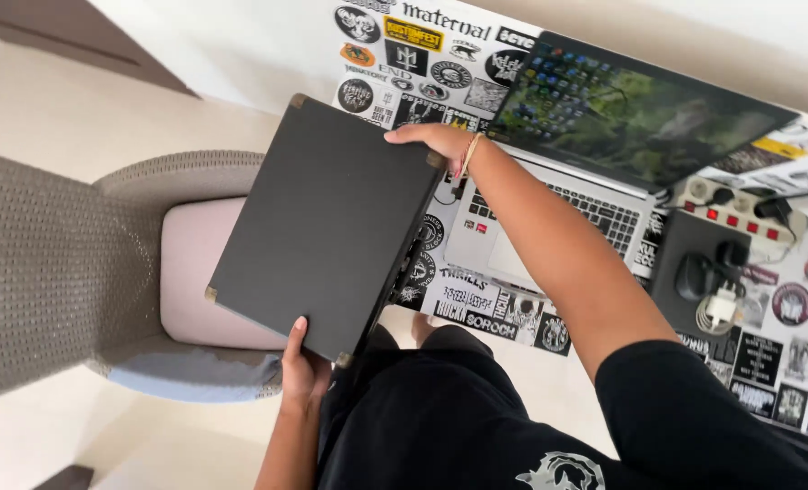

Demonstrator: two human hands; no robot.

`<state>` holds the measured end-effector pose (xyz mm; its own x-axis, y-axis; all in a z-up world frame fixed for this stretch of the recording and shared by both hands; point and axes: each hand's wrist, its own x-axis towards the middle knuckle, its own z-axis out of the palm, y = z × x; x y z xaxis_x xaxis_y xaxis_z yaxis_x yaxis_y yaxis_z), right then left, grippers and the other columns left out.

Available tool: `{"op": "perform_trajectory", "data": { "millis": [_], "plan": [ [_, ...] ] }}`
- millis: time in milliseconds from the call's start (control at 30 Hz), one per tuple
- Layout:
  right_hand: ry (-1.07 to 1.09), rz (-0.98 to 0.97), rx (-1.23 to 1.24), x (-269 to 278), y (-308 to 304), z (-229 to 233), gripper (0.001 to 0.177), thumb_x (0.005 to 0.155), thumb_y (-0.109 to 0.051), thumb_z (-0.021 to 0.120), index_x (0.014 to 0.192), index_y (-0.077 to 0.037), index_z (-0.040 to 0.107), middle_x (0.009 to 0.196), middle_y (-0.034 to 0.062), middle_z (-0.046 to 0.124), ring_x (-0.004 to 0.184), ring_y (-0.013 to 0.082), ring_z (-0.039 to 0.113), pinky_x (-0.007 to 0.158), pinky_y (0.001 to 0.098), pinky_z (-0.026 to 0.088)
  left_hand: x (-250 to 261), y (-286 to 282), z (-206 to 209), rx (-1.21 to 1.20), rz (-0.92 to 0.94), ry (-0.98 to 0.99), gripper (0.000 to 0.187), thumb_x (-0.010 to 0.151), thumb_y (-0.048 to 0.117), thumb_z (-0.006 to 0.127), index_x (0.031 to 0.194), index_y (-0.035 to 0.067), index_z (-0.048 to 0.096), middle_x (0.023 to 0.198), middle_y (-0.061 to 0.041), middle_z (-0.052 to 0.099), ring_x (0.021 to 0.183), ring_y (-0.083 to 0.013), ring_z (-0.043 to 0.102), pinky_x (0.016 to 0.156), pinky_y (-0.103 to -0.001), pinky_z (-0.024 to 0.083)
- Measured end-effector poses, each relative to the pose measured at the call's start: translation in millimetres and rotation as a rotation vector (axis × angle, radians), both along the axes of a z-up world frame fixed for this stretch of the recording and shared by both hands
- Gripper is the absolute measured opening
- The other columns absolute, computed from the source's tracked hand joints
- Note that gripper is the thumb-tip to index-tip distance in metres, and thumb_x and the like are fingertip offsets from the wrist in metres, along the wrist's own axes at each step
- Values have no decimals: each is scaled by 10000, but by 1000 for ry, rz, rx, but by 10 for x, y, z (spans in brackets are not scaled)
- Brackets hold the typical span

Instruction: Setting up a laptop on a desk by connecting the power adapter and opening the device.

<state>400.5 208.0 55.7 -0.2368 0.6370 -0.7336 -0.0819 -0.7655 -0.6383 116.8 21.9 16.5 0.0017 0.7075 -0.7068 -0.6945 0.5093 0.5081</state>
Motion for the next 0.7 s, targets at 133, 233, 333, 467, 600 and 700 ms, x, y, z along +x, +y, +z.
{"op": "perform_trajectory", "data": {
  "millis": [133, 233, 333, 467, 600, 700],
  "plan": [
    [-10, -90, 48, 46, 441, -322, 294, 576, -279, 802, 797, -143, 664, 805, 87, 663, 729, 227, 662, 660, 352, 543, 256, 208, -79, -32, 10, 112, 583, 775, 334, 571, 1224, 11, 385, 1181, -133, 445, 980, -216, 436, 883, -388, 329],
    [-1, -66, 20, 71, 658, -591, 314, 561, -279, 814, 804, -146, 667, 807, 84, 666, 722, 230, 664, 653, 355, 546, 323, 281, -167, -11, 60, 120, 406, 786, 297, 598, 1074, 31, 491, 990, -106, 549, 840, -195, 541, 780, -336, 414],
    [-8, -66, -12, 112, 766, -641, 320, 558, -270, 812, 809, -137, 666, 800, 87, 664, 716, 234, 665, 638, 363, 547, 382, 367, -259, 20, 101, 123, 217, 785, 247, 622, 908, 71, 588, 812, -98, 637, 702, -189, 634, 683, -310, 491],
    [-31, -25, -9, 148, 840, -669, 366, 566, -258, 806, 875, -139, 648, 830, 97, 656, 741, 226, 659, 649, 356, 544, 408, 468, -381, 31, 109, 142, 163, 775, 202, 639, 854, 70, 585, 751, -106, 642, 664, -195, 645, 654, -324, 516],
    [-47, -19, -1, 224, 879, -700, 416, 553, -258, 820, 915, -142, 652, 846, 99, 659, 756, 222, 658, 667, 337, 540, 503, 600, -258, 8, 108, 131, 155, 762, 204, 657, 816, 80, 579, 714, -104, 646, 638, -190, 650, 619, -320, 529],
    [-62, -30, 1, 252, 878, -730, 459, 560, -277, 818, 963, -141, 646, 871, 102, 658, 780, 211, 654, 673, 330, 539, 488, 637, -325, 7, 80, 142, 157, 759, 192, 658, 837, 79, 580, 718, -101, 643, 635, -201, 647, 639, -332, 529]
  ]
}}
